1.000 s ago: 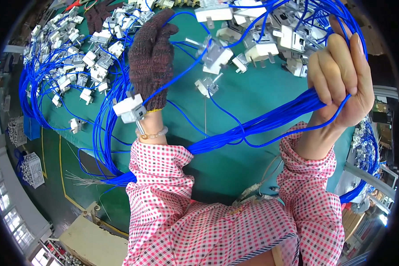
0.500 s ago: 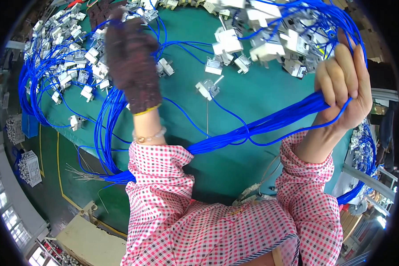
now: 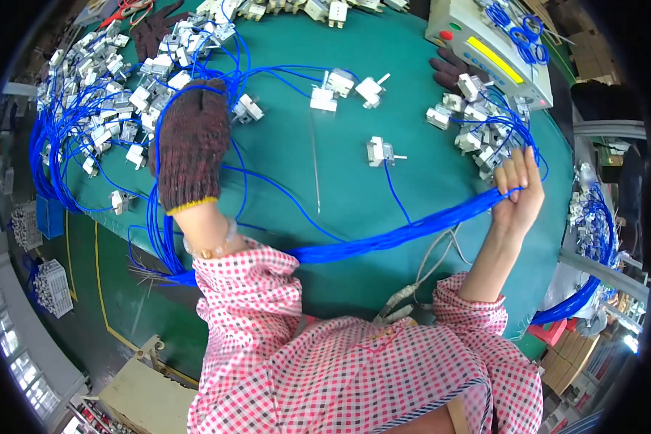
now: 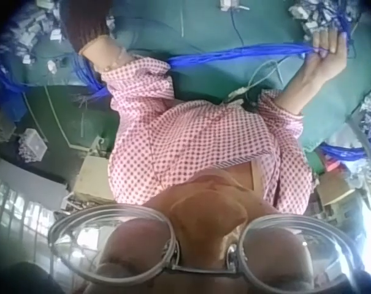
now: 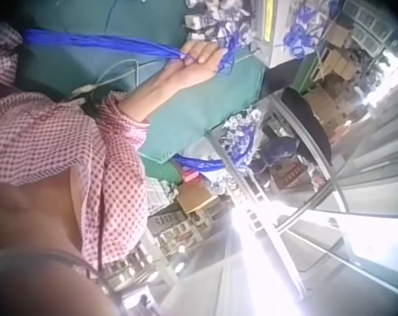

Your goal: Assembling wire harnesses and connectors at an industrial assembly station.

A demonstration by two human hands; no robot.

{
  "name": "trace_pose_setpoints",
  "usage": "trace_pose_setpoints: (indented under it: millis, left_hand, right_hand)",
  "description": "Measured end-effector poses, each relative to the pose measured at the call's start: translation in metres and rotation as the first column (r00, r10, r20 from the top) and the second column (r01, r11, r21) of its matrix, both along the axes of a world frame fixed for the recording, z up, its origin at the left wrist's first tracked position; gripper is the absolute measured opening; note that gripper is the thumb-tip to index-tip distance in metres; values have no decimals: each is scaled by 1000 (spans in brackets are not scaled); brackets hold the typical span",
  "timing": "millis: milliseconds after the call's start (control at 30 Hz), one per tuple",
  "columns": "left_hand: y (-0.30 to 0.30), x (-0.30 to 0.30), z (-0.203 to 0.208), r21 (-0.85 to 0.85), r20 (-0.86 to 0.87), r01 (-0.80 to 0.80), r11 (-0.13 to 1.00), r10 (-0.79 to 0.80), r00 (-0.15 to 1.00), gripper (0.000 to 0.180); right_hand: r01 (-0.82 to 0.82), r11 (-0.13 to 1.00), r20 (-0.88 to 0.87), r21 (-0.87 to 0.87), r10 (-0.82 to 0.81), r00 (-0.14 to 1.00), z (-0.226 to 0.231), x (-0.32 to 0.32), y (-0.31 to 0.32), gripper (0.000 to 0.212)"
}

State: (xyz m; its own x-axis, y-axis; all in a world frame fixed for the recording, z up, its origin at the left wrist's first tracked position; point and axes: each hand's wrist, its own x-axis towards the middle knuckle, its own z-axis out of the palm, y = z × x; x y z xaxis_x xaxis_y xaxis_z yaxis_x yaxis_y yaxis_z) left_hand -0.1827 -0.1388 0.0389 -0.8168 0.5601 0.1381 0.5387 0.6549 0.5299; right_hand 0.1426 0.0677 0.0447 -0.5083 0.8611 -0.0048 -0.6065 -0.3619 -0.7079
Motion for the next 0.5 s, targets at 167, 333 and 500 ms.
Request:
trace_pose_setpoints:
  millis: [167, 333, 500]
  left_hand:
    - [-9, -4, -10, -248, -172, 73, 966, -118, 978, 37]
    - [-49, 62, -5, -314, 137, 233, 921, -199, 970, 32]
    - [-92, 133, -11, -228, 199, 312, 922, -270, 942, 38]
  right_hand:
    - [-73, 997, 110, 20, 70, 991, -15, 16, -14, 21]
    - [-136, 963, 341, -234, 212, 916, -32, 10, -76, 36]
    - [-561, 643, 98, -522, 698, 709, -60, -7, -128, 47]
